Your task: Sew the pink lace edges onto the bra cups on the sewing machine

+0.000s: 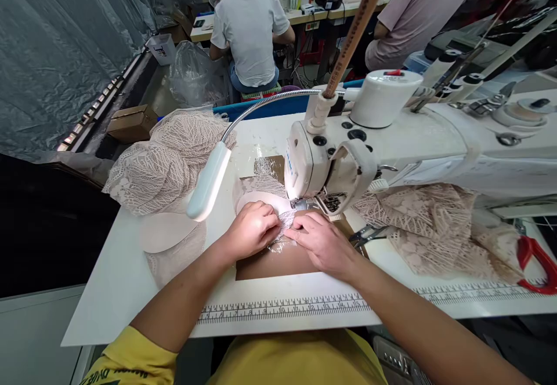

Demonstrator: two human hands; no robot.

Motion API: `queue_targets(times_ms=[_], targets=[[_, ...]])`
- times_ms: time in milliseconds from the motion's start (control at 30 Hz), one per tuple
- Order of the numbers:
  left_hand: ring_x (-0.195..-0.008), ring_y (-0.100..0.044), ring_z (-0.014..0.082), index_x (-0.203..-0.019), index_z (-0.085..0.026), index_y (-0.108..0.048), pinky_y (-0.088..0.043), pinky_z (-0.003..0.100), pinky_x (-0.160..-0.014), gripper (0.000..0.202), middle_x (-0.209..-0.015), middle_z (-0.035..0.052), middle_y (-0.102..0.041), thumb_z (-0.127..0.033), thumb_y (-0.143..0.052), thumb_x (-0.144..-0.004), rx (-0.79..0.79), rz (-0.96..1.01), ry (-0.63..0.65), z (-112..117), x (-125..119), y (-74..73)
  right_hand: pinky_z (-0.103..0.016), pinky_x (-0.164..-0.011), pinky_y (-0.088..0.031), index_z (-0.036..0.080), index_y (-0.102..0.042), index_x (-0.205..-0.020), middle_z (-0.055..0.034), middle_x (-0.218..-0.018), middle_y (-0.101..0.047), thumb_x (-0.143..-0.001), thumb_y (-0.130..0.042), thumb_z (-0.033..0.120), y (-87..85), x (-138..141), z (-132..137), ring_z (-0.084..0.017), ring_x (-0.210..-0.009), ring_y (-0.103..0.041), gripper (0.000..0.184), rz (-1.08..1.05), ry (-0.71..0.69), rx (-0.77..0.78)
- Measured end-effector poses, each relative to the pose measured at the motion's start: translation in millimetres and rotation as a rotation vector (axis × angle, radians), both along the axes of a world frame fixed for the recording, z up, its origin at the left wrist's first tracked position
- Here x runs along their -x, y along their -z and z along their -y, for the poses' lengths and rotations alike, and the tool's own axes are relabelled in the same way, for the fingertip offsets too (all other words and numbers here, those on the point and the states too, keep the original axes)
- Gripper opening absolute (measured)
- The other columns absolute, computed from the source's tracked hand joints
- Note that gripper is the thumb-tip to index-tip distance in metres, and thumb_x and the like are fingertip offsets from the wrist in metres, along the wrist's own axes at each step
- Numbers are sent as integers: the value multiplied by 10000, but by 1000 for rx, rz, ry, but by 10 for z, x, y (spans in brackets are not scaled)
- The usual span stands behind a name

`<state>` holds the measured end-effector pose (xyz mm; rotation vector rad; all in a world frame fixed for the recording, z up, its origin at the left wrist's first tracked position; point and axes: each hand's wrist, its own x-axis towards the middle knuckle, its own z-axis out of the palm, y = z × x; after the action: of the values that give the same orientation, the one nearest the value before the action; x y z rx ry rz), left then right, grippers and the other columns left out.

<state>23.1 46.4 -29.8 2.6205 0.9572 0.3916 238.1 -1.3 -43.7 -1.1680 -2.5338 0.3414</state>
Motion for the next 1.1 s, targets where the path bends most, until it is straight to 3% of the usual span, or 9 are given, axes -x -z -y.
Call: queue_targets(times_ms=[267,500,667,833,1100], targets=[[-715,-509,169,-724,-164,-560,-406,305,-730,248,-727,52,-593,-247,-431,-918,127,77,-68,-4,-37,-62,-280,-700,-349,220,-661,-1121,-62,-928,-594,-857,-437,77,19,-17,-7,-174,-819,-470,375,-16,17,-30],[-700,-505,158,-735,-170,-560,-410,299,-732,231,-717,34,-590,-243,-429,-911,189,114,-60,-6,-10,-88,-279,-637,-335,194,-634,-1153,-59,-919,-601,-864,-420,75,24,4,-13,-173,-787,-467,379,39,107,-62],[-812,-547,191,-921,-161,-617,-430,321,-751,221,-879,82,-622,-328,-472,-916,54,97,4,0,-12,-42,-285,-626,-293,195,-662,-1036,-56,-883,-582,-792,-444,22,-21,36,-8,-187,-825,-445,370,137,141,-21],[-1033,-545,234,-1175,-166,-596,-418,387,-892,307,-1175,120,-629,-285,-412,-960,-81,9,119,15,-55,8,-291,-646,-280,182,-657,-1027,-59,-890,-585,-773,-450,15,-45,26,19,-192,-846,-439,368,158,133,-1],[-1022,-547,236,-1184,-136,-615,-432,402,-871,347,-1257,137,-612,-260,-366,-977,-194,-61,142,68,-85,72,-296,-659,-277,197,-656,-1060,-49,-892,-591,-803,-435,21,-12,17,40,-179,-802,-442,382,149,145,-11]])
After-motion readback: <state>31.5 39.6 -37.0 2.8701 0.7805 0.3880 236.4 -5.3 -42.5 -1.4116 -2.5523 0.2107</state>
